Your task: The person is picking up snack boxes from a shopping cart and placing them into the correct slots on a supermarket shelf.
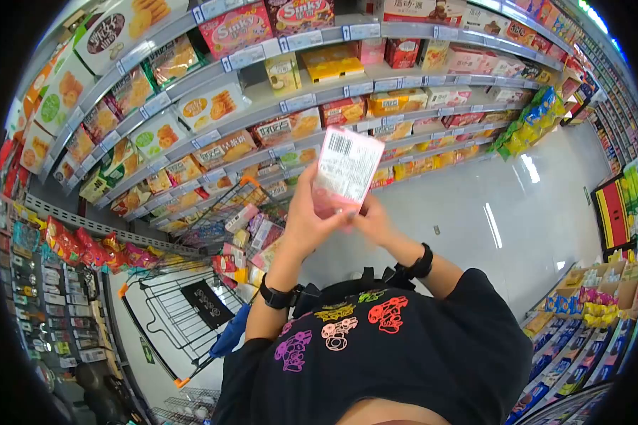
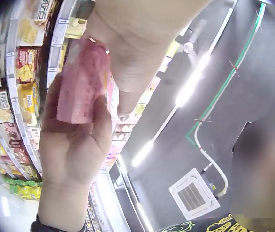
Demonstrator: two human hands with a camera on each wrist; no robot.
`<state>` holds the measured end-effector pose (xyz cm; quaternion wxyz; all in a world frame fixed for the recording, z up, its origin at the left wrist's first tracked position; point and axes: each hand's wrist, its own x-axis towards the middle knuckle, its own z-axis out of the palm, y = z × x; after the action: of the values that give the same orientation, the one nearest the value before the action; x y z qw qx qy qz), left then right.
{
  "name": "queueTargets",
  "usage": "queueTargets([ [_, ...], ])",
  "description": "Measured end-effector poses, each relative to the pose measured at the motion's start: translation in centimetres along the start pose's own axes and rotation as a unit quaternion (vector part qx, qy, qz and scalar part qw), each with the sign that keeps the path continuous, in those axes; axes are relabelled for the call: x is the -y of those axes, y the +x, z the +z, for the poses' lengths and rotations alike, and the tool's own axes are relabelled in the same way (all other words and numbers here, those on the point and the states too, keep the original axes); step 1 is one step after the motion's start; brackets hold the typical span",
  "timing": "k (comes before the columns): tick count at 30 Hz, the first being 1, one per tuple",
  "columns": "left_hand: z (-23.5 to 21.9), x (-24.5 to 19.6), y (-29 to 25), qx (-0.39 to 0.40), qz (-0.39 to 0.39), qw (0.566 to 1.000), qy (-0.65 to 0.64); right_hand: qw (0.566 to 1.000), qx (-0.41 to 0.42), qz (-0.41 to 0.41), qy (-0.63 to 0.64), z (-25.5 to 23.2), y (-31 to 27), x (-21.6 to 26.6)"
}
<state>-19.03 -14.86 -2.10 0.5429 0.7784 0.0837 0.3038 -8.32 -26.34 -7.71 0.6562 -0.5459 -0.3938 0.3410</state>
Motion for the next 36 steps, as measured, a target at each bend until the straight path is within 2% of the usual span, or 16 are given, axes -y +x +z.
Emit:
queueTargets([
  [1,-0.6,0.8,-0.2,-0.012,-0.006,1.0,-0.024,0.996,0.012,0.047,0.075,0.1,0.2,0.4],
  [2,-1.1,2.2,-0.4,-0.024,-0.009,0.999,-0.048,0.991,0.036,0.002,0.127,0.1,0.3,-0.6],
  [5,-2.3,2.2,-0.5,-0.026,-0.007,0.992,-0.127,0.974,0.074,0.047,0.211,0.7,-0.4,0.2],
  [7,-2.6,2.3,-0.9,-0.025,-0.011,0.982,-0.187,0.979,0.074,0.021,0.189,1.1,-0.8,0.4],
  [11,-3.3,1.9,-1.4,0.013,-0.019,0.982,-0.186,0.986,0.067,0.014,0.151,1.2,-1.8,0.1],
  [14,-3.3,2.2,-1.7,0.046,-0.023,0.983,-0.176,0.994,0.066,0.037,0.076,1.2,-3.4,-0.2],
  [17,-3.1,2.8,-1.5,0.071,0.007,0.988,-0.138,0.992,0.064,-0.014,-0.108,1.1,-3.8,0.0],
  [20,-3.2,2.5,-1.0,0.107,-0.027,0.983,-0.145,0.975,0.042,-0.093,-0.2,1.4,-4.2,0.9],
  [23,-3.6,2.4,0.0,0.142,-0.048,0.982,-0.117,0.916,0.027,-0.207,-0.342,0.1,-4.1,0.1],
  [24,-3.8,2.3,0.5,0.174,-0.036,0.979,-0.099,0.945,0.009,-0.21,-0.252,-0.3,-4.0,-0.3],
  [26,-4.2,2.1,1.9,0.235,-0.011,0.97,-0.062,0.975,-0.023,-0.212,-0.068,-1.1,-3.7,-0.7],
  [29,-3.4,1.5,3.5,0.237,0.003,0.972,0.0,0.997,0.054,-0.062,0.009,-5.3,-3.1,0.9],
  [30,-2.8,1.6,4.1,0.219,0.006,0.976,-0.001,0.995,0.029,-0.084,0.036,-5.7,-2.8,0.6],
  [33,-0.7,1.8,6.1,0.2,0.013,0.98,-0.003,0.992,0.023,-0.038,0.115,-8.2,-2.4,1.3],
  [36,2.0,2.1,7.9,0.141,-0.055,0.987,-0.055,0.983,0.014,-0.041,0.179,-10.9,-1.8,0.7],
])
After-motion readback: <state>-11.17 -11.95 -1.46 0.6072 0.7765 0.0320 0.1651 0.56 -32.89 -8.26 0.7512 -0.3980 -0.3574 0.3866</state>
